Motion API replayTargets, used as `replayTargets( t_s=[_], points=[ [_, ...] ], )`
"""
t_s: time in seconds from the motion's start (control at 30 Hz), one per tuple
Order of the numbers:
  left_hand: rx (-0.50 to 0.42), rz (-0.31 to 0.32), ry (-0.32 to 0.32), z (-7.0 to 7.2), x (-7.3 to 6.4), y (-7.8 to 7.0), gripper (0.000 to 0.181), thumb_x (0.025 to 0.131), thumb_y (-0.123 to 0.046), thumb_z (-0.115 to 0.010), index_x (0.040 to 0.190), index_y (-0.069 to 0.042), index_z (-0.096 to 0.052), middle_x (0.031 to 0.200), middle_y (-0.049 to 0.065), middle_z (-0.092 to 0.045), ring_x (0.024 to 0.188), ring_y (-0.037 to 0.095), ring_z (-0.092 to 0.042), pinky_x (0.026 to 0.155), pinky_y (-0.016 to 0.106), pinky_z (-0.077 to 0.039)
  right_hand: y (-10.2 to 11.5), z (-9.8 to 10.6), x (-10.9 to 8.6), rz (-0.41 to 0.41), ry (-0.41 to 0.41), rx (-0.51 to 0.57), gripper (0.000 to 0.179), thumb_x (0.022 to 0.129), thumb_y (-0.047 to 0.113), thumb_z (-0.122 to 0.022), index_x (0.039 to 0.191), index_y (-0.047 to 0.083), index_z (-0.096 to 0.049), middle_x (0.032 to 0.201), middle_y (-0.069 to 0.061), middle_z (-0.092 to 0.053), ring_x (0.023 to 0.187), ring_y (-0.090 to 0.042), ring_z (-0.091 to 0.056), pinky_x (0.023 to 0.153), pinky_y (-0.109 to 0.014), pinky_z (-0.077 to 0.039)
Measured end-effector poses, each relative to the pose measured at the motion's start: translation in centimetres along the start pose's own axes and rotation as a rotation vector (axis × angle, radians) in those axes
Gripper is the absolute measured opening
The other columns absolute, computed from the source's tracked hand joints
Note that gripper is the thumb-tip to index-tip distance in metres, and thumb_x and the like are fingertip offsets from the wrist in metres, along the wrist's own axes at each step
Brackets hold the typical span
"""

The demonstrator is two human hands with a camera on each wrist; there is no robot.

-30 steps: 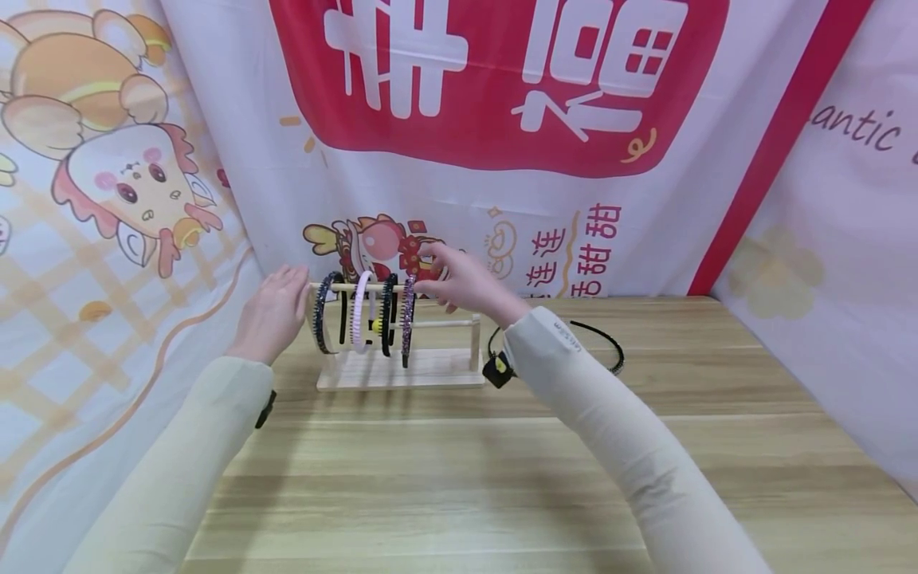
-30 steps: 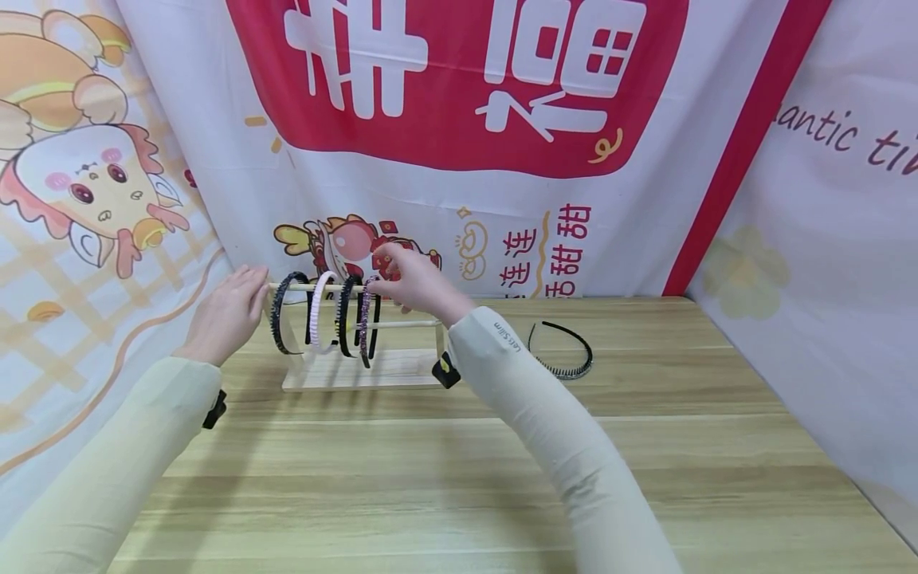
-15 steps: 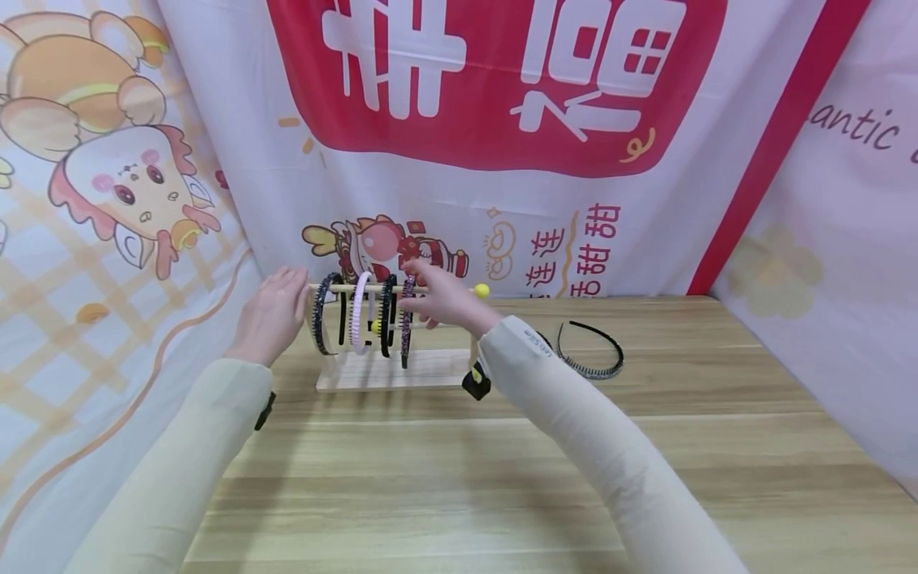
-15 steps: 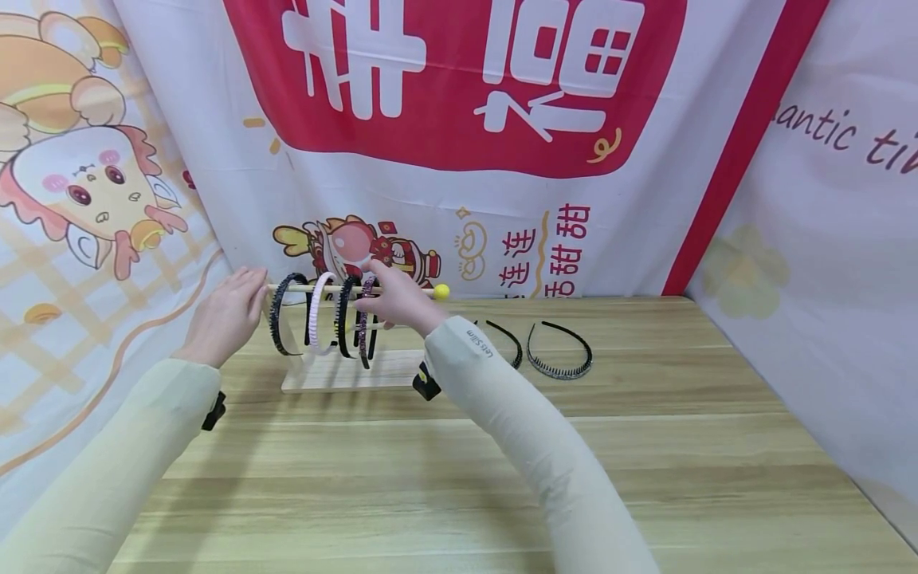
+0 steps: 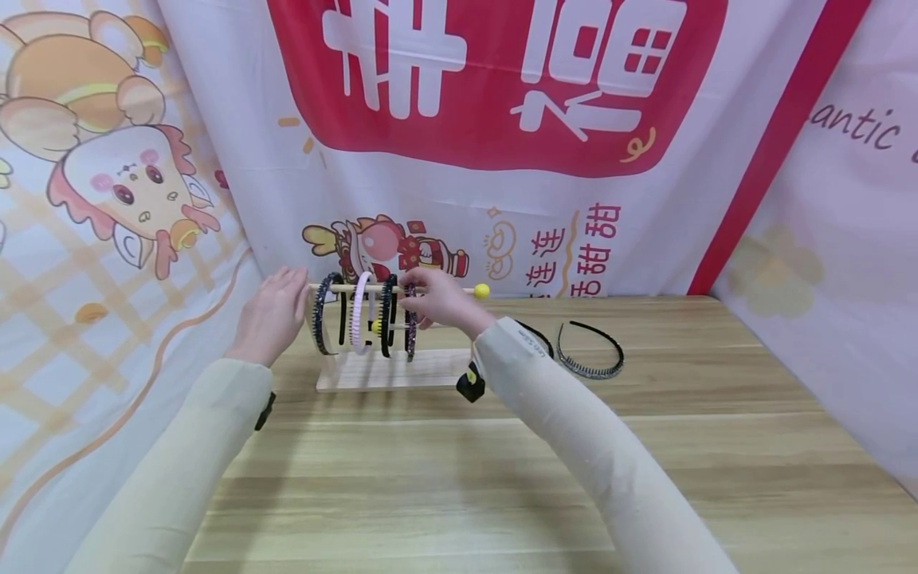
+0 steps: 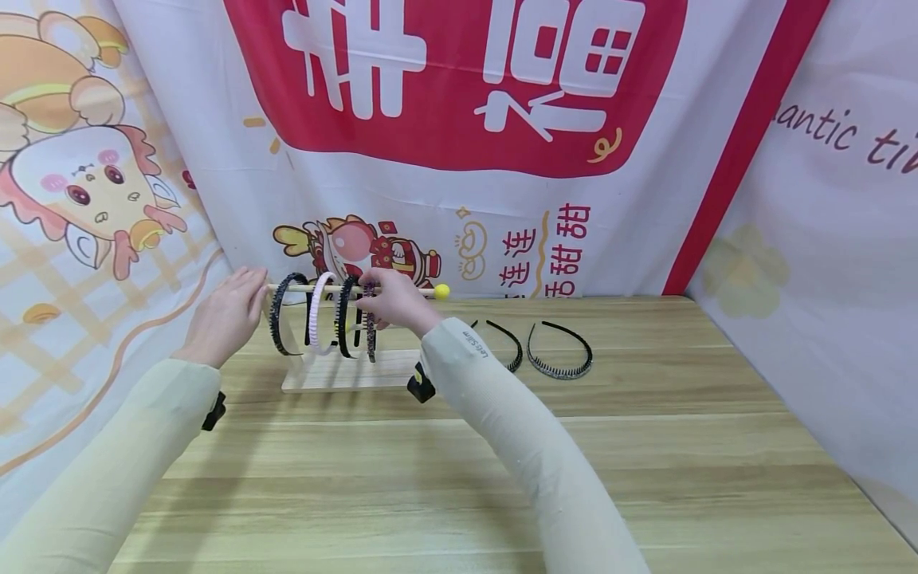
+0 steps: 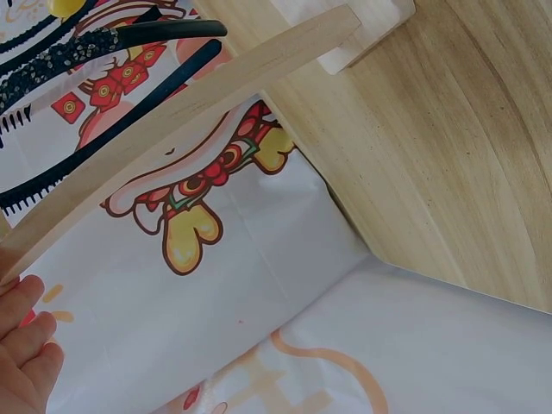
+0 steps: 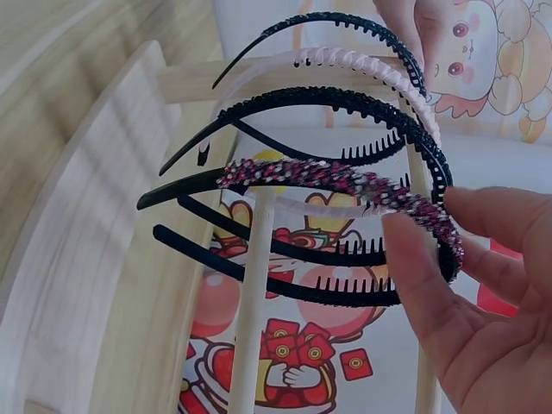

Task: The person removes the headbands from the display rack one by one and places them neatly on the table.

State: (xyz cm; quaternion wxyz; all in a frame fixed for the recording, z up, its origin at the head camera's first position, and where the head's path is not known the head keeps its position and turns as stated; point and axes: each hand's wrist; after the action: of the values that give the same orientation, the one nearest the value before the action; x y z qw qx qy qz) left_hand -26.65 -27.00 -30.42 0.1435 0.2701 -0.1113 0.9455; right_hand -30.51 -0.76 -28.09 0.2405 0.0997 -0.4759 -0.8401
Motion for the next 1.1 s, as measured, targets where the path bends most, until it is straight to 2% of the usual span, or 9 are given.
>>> replayTargets(
  t_s=[0.27, 0.53, 0.87, 1.1],
  points=[
    [0.003, 0.000, -0.001, 0.1, -0.1, -0.2, 0.037, 0.097, -0.010, -0.043, 0.128, 0.012, -0.043, 0.129, 0.030, -0.044, 0.125, 0.044, -0.034, 0.109, 0.046, -0.019, 0.0, 0.7, -0.5, 0.024, -0.067, -0.026, 0.034, 0.088, 0.010, -0.062, 0.121, 0.009, -0.054, 0.112, -0.008, -0.057, 0.060, -0.023, -0.062, 0.053, -0.028, -0.056],
    [0.008, -0.001, -0.010, 0.3, -0.2, -0.4, 0.037, 0.098, -0.010, -0.043, 0.127, 0.012, -0.044, 0.128, 0.030, -0.045, 0.124, 0.044, -0.035, 0.110, 0.046, -0.020, 0.3, 2.1, -1.3, 0.051, -0.099, -0.068, 0.033, 0.090, 0.013, -0.061, 0.122, 0.011, -0.054, 0.108, -0.007, -0.054, 0.058, -0.023, -0.062, 0.052, -0.027, -0.056],
    [0.021, -0.002, -0.010, 0.2, -0.2, -0.3, 0.036, 0.098, -0.009, -0.043, 0.127, 0.012, -0.044, 0.127, 0.030, -0.046, 0.124, 0.044, -0.035, 0.110, 0.046, -0.019, 0.7, 3.7, -2.2, 0.094, -0.128, -0.018, 0.036, 0.089, 0.007, -0.060, 0.124, 0.007, -0.052, 0.127, -0.008, -0.049, 0.063, -0.026, -0.061, 0.055, -0.031, -0.057],
    [0.022, 0.000, -0.007, 0.1, -0.2, -0.3, 0.036, 0.098, -0.010, -0.042, 0.127, 0.012, -0.044, 0.127, 0.030, -0.045, 0.124, 0.043, -0.035, 0.110, 0.046, -0.019, 1.1, 5.1, -3.1, 0.095, -0.168, -0.042, 0.038, 0.089, 0.008, -0.061, 0.125, 0.010, -0.052, 0.133, -0.006, -0.046, 0.061, -0.024, -0.062, 0.057, -0.030, -0.057]
  ],
)
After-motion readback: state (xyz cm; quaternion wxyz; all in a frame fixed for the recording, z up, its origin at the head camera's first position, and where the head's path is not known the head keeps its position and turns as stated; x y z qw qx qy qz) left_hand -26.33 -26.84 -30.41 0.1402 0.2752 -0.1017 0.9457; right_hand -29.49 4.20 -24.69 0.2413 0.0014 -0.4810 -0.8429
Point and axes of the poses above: each hand's wrist, its own x-axis towards the middle knuckle, its own z-axis out of the back of the hand, y = z × x
